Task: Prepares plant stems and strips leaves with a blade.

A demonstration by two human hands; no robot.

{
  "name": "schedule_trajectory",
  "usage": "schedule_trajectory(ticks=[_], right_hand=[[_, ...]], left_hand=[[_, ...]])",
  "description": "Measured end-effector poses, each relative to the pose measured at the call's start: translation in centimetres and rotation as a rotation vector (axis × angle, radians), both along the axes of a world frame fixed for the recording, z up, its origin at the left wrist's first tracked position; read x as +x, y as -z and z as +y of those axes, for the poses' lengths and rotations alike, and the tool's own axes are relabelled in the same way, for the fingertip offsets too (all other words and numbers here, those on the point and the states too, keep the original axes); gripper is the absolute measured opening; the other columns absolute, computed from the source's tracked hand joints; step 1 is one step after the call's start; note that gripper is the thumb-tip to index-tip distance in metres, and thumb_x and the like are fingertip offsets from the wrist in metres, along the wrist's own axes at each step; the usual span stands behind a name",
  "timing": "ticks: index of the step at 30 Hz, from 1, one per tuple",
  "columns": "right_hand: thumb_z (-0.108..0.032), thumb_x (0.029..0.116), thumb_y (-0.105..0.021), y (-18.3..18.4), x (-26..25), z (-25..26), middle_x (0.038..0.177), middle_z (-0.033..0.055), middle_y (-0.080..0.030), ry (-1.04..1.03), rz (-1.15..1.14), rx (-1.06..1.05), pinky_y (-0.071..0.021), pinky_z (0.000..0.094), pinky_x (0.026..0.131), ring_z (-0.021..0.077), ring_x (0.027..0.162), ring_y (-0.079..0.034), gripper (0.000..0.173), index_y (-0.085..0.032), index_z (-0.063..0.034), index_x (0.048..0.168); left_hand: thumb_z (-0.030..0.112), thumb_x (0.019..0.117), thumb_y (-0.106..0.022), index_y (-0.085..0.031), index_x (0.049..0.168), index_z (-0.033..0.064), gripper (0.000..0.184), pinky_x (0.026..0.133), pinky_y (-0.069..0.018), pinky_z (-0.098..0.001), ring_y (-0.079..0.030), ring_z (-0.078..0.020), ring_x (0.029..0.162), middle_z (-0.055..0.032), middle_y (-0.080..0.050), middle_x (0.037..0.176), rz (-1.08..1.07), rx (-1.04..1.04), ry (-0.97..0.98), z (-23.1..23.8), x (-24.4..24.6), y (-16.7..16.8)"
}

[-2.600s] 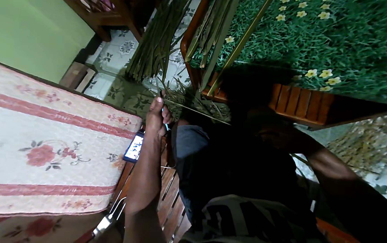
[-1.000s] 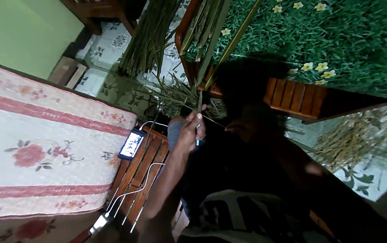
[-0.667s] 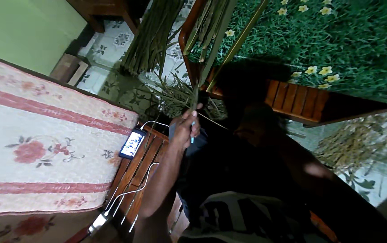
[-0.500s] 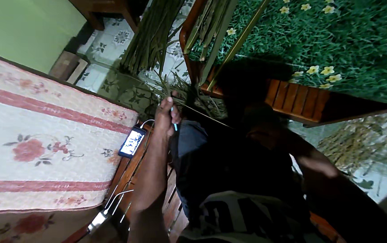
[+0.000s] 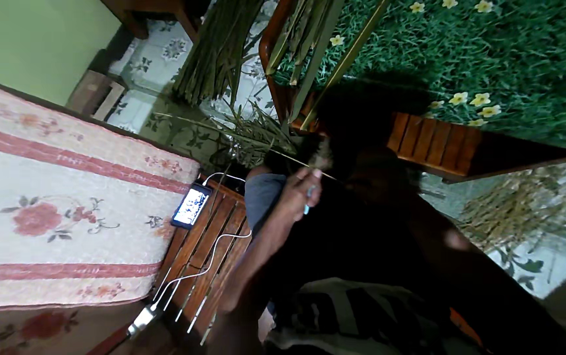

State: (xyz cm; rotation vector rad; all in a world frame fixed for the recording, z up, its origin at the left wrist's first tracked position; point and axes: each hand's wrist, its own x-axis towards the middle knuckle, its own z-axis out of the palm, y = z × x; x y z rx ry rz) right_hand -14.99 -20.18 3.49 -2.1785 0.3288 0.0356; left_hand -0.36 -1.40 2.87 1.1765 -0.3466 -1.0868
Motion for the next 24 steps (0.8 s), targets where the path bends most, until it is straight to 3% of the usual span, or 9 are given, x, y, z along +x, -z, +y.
schedule_trajectory(ticks=[2, 3, 8, 10, 12, 15, 18, 21, 24], right_hand=[[-0.031, 0.1038, -0.055, 0.4, -0.3, -0.5, 0.106, 0.015, -0.072, -0.028, 0.012, -0.024, -0.0552, 0.0448, 0.089, 0.0226, 0.094, -0.069, 0.034, -0.072, -0.0042, 0.117], [-0.032, 0.1042, -0.054, 0.8, -0.5, -0.7, 0.106, 0.0146, -0.072, -0.041, 0.015, -0.015, -0.055, 0.0437, 0.088, 0.0217, 0.094, -0.068, 0.035, -0.071, -0.0047, 0.117], [-0.025, 0.104, -0.055, 1.9, -1.1, -0.8, 0.099, 0.0104, -0.069, -0.045, -0.069, 0.129, -0.0543, 0.027, 0.075, 0.0088, 0.079, -0.062, 0.03, -0.071, -0.0017, 0.114], [-0.025, 0.1045, -0.054, 2.1, -1.7, -1.1, 0.102, 0.0135, -0.069, -0.052, -0.038, 0.122, -0.0544, 0.0291, 0.078, 0.0118, 0.081, -0.063, 0.032, -0.07, 0.0002, 0.116], [-0.026, 0.1034, -0.056, 2.7, -2.0, -1.6, 0.099, 0.0142, -0.07, -0.05, -0.074, 0.085, -0.0559, 0.0322, 0.077, 0.0142, 0.08, -0.064, 0.032, -0.071, 0.0003, 0.113], [-0.026, 0.1033, -0.056, 2.1, -1.8, -1.4, 0.095, 0.0134, -0.07, -0.057, -0.087, 0.069, -0.056, 0.0332, 0.073, 0.0146, 0.076, -0.064, 0.032, -0.071, -0.0004, 0.114], [-0.029, 0.1056, -0.053, 0.7, -1.2, -0.4, 0.087, 0.0076, -0.067, -0.034, -0.027, 0.179, -0.0544, 0.0266, 0.063, 0.0074, 0.066, -0.059, 0.034, -0.069, -0.0016, 0.117], [-0.032, 0.1064, -0.05, 0.2, -0.8, 0.3, 0.074, 0.0003, -0.064, -0.04, 0.051, 0.279, -0.0515, 0.025, 0.055, 0.0043, 0.056, -0.055, 0.035, -0.071, -0.0061, 0.117], [-0.03, 0.1073, -0.049, 0.0, -0.5, 0.9, 0.074, -0.0031, -0.062, -0.038, 0.049, 0.32, -0.048, 0.0201, 0.052, 0.0008, 0.054, -0.051, 0.032, -0.072, -0.0083, 0.116]], left_hand=[[0.029, 0.108, -0.042, -0.055, 0.14, 0.0097, 0.039, 0.045, -0.0436, -0.0199, -0.045, -0.004, 0.044, 0.0058, -0.048, 0.057, 0.028, -0.076, -0.104, 1.0, 2.3, -0.2], [0.031, 0.1084, -0.042, -0.055, 0.141, 0.0106, 0.041, 0.044, -0.0444, -0.0209, -0.046, -0.0052, 0.043, 0.0051, -0.048, 0.056, 0.036, -0.107, -0.124, 1.4, 2.8, -0.1], [0.028, 0.1047, -0.048, -0.057, 0.14, 0.0095, 0.041, 0.046, -0.0431, -0.0185, -0.046, -0.0026, 0.045, 0.0072, -0.051, 0.058, 0.085, -0.042, 0.037, 2.6, 2.0, -0.8], [0.031, 0.1067, -0.044, -0.058, 0.136, 0.0136, 0.037, 0.044, -0.044, -0.0182, -0.046, -0.0023, 0.043, 0.0078, -0.049, 0.056, 0.105, -0.105, -0.093, 3.2, 4.1, -1.2], [0.039, 0.1085, -0.043, -0.056, 0.14, 0.0177, 0.039, 0.042, -0.0447, -0.0208, -0.046, -0.0054, 0.041, 0.0049, -0.049, 0.055, 0.133, -0.185, -0.186, 3.6, 5.8, -0.9], [0.033, 0.1063, -0.045, -0.054, 0.142, 0.0175, 0.039, 0.043, -0.0454, -0.0208, -0.048, -0.0052, 0.043, 0.0048, -0.05, 0.057, 0.1, -0.063, -0.056, 2.8, 3.1, -0.5], [0.017, 0.1068, -0.046, -0.052, 0.138, 0.0028, 0.035, 0.046, -0.0425, -0.0178, -0.046, -0.0027, 0.047, 0.0059, -0.05, 0.062, -0.045, 0.092, 0.204, 1.4, -1.1, -0.5], [0.022, 0.1059, -0.046, -0.054, 0.14, 0.0054, 0.039, 0.045, -0.0427, -0.0185, -0.046, -0.0026, 0.045, 0.0063, -0.05, 0.059, -0.032, 0.022, 0.07, 1.3, 0.0, -0.2], [0.024, 0.107, -0.045, -0.048, 0.146, 0.0094, 0.042, 0.045, -0.0437, -0.0201, -0.046, -0.0047, 0.045, 0.0047, -0.049, 0.059, -0.016, 0.006, 0.029, 1.3, 1.0, 0.1]])
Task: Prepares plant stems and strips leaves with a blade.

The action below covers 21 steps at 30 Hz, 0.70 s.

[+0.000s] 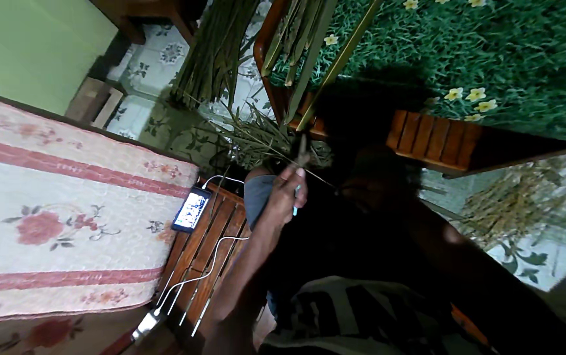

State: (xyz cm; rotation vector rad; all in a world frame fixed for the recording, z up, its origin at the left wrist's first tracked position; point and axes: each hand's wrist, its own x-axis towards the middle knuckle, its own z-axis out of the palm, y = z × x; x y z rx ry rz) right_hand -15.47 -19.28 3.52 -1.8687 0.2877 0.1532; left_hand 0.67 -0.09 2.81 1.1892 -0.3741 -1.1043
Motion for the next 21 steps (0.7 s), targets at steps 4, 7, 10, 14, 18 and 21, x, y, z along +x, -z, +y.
schedule_trajectory(ticks=[4, 7, 10, 14, 18, 21], right_hand=[[-0.033, 0.1065, -0.051, -0.5, 0.8, 0.6, 0.072, -0.0022, -0.062, 0.013, -0.083, -0.07, -0.0481, 0.0201, 0.054, -0.0002, 0.055, -0.051, 0.034, -0.072, -0.0063, 0.112], [-0.033, 0.1069, -0.051, -0.8, 0.9, 0.7, 0.074, -0.0027, -0.061, 0.026, -0.04, -0.035, -0.0456, 0.0185, 0.053, -0.0004, 0.055, -0.049, 0.034, -0.071, -0.007, 0.116], [-0.032, 0.1071, -0.051, -0.7, 1.0, 0.7, 0.075, -0.0002, -0.062, 0.008, -0.039, -0.084, -0.0475, 0.0209, 0.055, 0.0019, 0.056, -0.051, 0.034, -0.071, -0.0065, 0.116], [-0.031, 0.1061, -0.052, -0.7, 1.1, 0.9, 0.086, 0.0061, -0.067, -0.012, -0.07, -0.204, -0.0522, 0.0279, 0.064, 0.0077, 0.066, -0.057, 0.033, -0.072, -0.0051, 0.115], [-0.026, 0.1055, -0.053, -0.7, 0.8, 0.9, 0.099, 0.0115, -0.07, 0.012, -0.066, -0.212, -0.0551, 0.0315, 0.075, 0.0124, 0.079, -0.064, 0.032, -0.072, -0.0031, 0.116], [-0.027, 0.1052, -0.053, -0.8, 1.0, 0.9, 0.095, 0.0089, -0.069, 0.005, -0.076, -0.192, -0.0535, 0.0274, 0.068, 0.0083, 0.071, -0.06, 0.031, -0.072, -0.0037, 0.115]], left_hand=[[0.016, 0.1053, -0.049, -0.048, 0.147, 0.004, 0.044, 0.045, -0.0409, -0.0177, -0.045, -0.0028, 0.047, 0.0054, -0.051, 0.063, -0.051, 0.074, 0.204, -0.3, -2.4, -0.9], [0.023, 0.1051, -0.049, -0.05, 0.145, 0.0071, 0.043, 0.045, -0.0414, -0.0184, -0.044, -0.0026, 0.045, 0.0061, -0.049, 0.059, 0.024, 0.013, 0.079, 0.2, -0.9, -0.6], [0.024, 0.1055, -0.049, -0.049, 0.146, 0.007, 0.044, 0.044, -0.0421, -0.0193, -0.045, -0.0036, 0.044, 0.0056, -0.048, 0.058, 0.026, -0.008, 0.042, 0.4, -0.9, -0.2], [0.024, 0.105, -0.047, -0.054, 0.142, 0.0075, 0.041, 0.044, -0.0417, -0.0176, -0.044, -0.0019, 0.044, 0.0072, -0.049, 0.057, 0.05, -0.017, 0.007, 0.8, -0.6, -0.9], [0.034, 0.1065, -0.049, -0.05, 0.145, 0.0172, 0.042, 0.043, -0.045, -0.0204, -0.047, -0.0051, 0.042, 0.0057, -0.048, 0.055, 0.108, -0.109, -0.064, 1.4, 1.6, -0.7], [0.022, 0.1057, -0.047, -0.048, 0.148, 0.009, 0.044, 0.044, -0.0417, -0.0193, -0.044, -0.0038, 0.044, 0.0061, -0.048, 0.059, 0.087, -0.01, 0.11, 1.0, -0.7, -1.1]])
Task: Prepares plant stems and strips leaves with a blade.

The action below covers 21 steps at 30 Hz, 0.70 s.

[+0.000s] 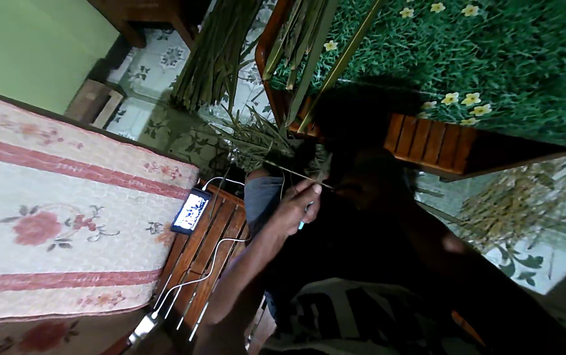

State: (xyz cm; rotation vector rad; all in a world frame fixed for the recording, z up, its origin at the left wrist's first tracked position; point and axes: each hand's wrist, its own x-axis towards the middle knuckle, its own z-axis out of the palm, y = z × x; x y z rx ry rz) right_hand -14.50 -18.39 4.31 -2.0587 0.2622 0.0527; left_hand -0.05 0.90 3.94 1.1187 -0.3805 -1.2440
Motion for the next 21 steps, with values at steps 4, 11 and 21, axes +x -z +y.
schedule_trajectory(ticks=[4, 11, 21], right_hand=[[-0.025, 0.1063, -0.05, -0.2, -0.5, -0.3, 0.09, 0.0078, -0.068, -0.021, 0.023, 0.013, -0.0528, 0.0271, 0.066, 0.0079, 0.069, -0.059, 0.031, -0.072, -0.004, 0.115], [-0.024, 0.1071, -0.048, -0.4, -0.6, -0.4, 0.09, 0.0106, -0.069, -0.07, 0.057, -0.018, -0.0551, 0.0328, 0.066, 0.0127, 0.067, -0.061, 0.033, -0.071, -0.0032, 0.119], [-0.023, 0.1043, -0.055, 0.4, -1.6, -0.9, 0.092, 0.0091, -0.068, 0.002, 0.036, 0.035, -0.0534, 0.0282, 0.067, 0.0088, 0.069, -0.059, 0.028, -0.07, -0.0018, 0.116]], left_hand=[[0.03, 0.1065, -0.046, -0.055, 0.142, 0.012, 0.041, 0.044, -0.0444, -0.0198, -0.046, -0.0041, 0.042, 0.0062, -0.048, 0.055, 0.008, -0.093, -0.176, 0.3, 2.4, 0.0], [0.028, 0.1041, -0.049, -0.057, 0.139, 0.0101, 0.04, 0.044, -0.0419, -0.0182, -0.044, -0.0021, 0.044, 0.0078, -0.048, 0.057, 0.004, -0.052, -0.083, 0.3, 1.4, -0.5], [0.03, 0.1065, -0.046, -0.056, 0.141, 0.0129, 0.04, 0.045, -0.0436, -0.0185, -0.045, -0.0029, 0.044, 0.0072, -0.048, 0.057, -0.012, -0.059, -0.12, 0.8, 3.4, -1.0]])
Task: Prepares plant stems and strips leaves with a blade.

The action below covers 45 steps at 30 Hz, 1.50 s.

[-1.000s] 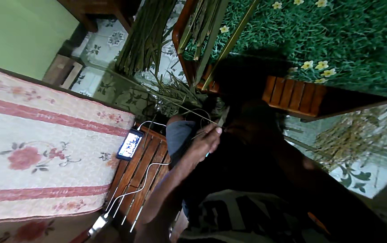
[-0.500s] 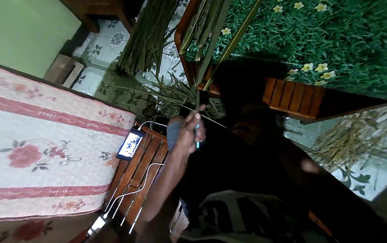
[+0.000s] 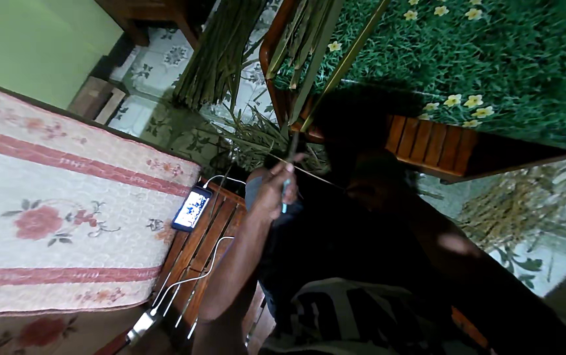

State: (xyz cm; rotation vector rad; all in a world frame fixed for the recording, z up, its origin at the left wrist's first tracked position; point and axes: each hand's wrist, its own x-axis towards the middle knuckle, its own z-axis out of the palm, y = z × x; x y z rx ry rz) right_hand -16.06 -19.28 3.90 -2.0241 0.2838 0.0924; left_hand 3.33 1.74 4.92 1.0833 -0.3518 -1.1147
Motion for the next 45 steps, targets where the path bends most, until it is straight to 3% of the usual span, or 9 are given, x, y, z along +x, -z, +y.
schedule_trajectory(ticks=[7, 10, 14, 18, 22, 32, 39, 42, 45], right_hand=[[-0.022, 0.1031, -0.057, -0.1, 0.6, 0.1, 0.09, 0.0084, -0.068, -0.004, -0.043, -0.006, -0.0541, 0.0256, 0.066, 0.0068, 0.067, -0.059, 0.027, -0.071, -0.0007, 0.113], [-0.019, 0.1032, -0.057, 0.4, -0.7, -0.7, 0.1, 0.0125, -0.068, -0.003, -0.018, -0.04, -0.0547, 0.0288, 0.074, 0.0112, 0.077, -0.062, 0.027, -0.071, 0.0008, 0.114], [-0.024, 0.102, -0.059, 2.7, -1.9, -2.3, 0.09, 0.0087, -0.068, -0.023, -0.068, -0.049, -0.0554, 0.0265, 0.068, 0.0079, 0.071, -0.061, 0.027, -0.071, -0.0012, 0.11], [-0.007, 0.1017, -0.058, -1.4, -2.2, -1.6, 0.104, 0.0176, -0.068, 0.055, 0.213, 0.013, -0.0521, 0.0268, 0.078, 0.0127, 0.082, -0.06, 0.022, -0.067, 0.0072, 0.117], [-0.014, 0.1003, -0.059, 2.2, -4.9, -5.5, 0.091, 0.0104, -0.068, 0.033, 0.128, -0.08, -0.0556, 0.0399, 0.073, 0.0163, 0.075, -0.063, 0.019, -0.071, -0.001, 0.107], [-0.029, 0.0942, -0.058, 5.2, -11.5, -8.8, 0.068, -0.0057, -0.059, 0.283, 0.141, 0.008, -0.0482, 0.0242, 0.055, 0.0018, 0.056, -0.052, 0.031, -0.071, -0.0042, 0.106], [-0.019, 0.1008, -0.057, 1.3, -5.1, -3.2, 0.073, -0.0023, -0.061, 0.368, 0.143, 0.075, -0.049, 0.0223, 0.049, 0.0029, 0.053, -0.053, 0.027, -0.063, 0.001, 0.118], [-0.018, 0.1055, -0.054, -2.7, -0.3, 0.4, 0.083, 0.0089, -0.066, 0.203, 0.279, -0.119, -0.054, 0.0311, 0.061, 0.0104, 0.063, -0.059, 0.029, -0.065, 0.0034, 0.122], [-0.021, 0.1075, -0.052, -5.6, 2.9, 3.4, 0.105, 0.0196, -0.069, 0.014, 0.352, -0.245, -0.0547, 0.0455, 0.085, 0.0245, 0.088, -0.067, 0.032, -0.064, 0.0012, 0.128]], left_hand=[[0.02, 0.1059, -0.046, -0.056, 0.133, 0.008, 0.032, 0.046, -0.0422, -0.0178, -0.046, -0.0023, 0.046, 0.0067, -0.05, 0.06, -0.046, 0.097, 0.166, -1.2, -3.5, 0.0], [0.029, 0.1069, -0.044, -0.058, 0.139, 0.0129, 0.038, 0.044, -0.0423, -0.0173, -0.044, -0.0017, 0.044, 0.0078, -0.048, 0.058, -0.007, 0.014, -0.026, 0.3, 0.0, -0.2], [0.033, 0.1081, -0.043, -0.056, 0.139, 0.0132, 0.039, 0.042, -0.0438, -0.0204, -0.045, -0.0051, 0.042, 0.0052, -0.048, 0.056, -0.001, -0.067, -0.166, 2.0, 2.2, -0.3], [0.034, 0.1089, -0.041, -0.06, 0.134, 0.0142, 0.037, 0.04, -0.0415, -0.017, -0.044, -0.0022, 0.04, 0.0072, -0.046, 0.055, -0.064, -0.054, -0.208, 3.8, 4.1, -2.0], [0.033, 0.1094, -0.037, -0.06, 0.132, 0.0146, 0.037, 0.039, -0.0415, -0.0178, -0.043, -0.002, 0.039, 0.0091, -0.046, 0.053, -0.163, -0.028, -0.315, 6.2, 8.8, -3.9], [0.038, 0.113, -0.023, -0.059, 0.123, 0.0195, 0.042, 0.041, -0.0402, -0.0191, -0.039, -0.0023, 0.04, 0.0109, -0.042, 0.054, -0.283, 0.084, -0.719, 11.2, 15.0, -7.2], [0.022, 0.1084, -0.043, -0.06, 0.123, 0.0066, 0.027, 0.053, -0.054, -0.0243, -0.06, -0.0087, 0.057, -0.0004, -0.063, 0.073, -0.195, 0.112, -0.118, 3.8, 0.7, 1.1], [0.021, 0.1101, -0.044, -0.047, 0.147, 0.0076, 0.04, 0.048, -0.0467, -0.0229, -0.052, -0.0078, 0.053, -0.001, -0.057, 0.074, -0.203, 0.131, 0.165, 0.1, -4.5, 2.8], [0.018, 0.1093, -0.043, -0.056, 0.136, 0.0036, 0.033, 0.046, -0.0428, -0.0191, -0.048, -0.0041, 0.051, 0.0023, -0.055, 0.069, -0.087, 0.042, 0.116, 0.0, -5.7, 1.8]])
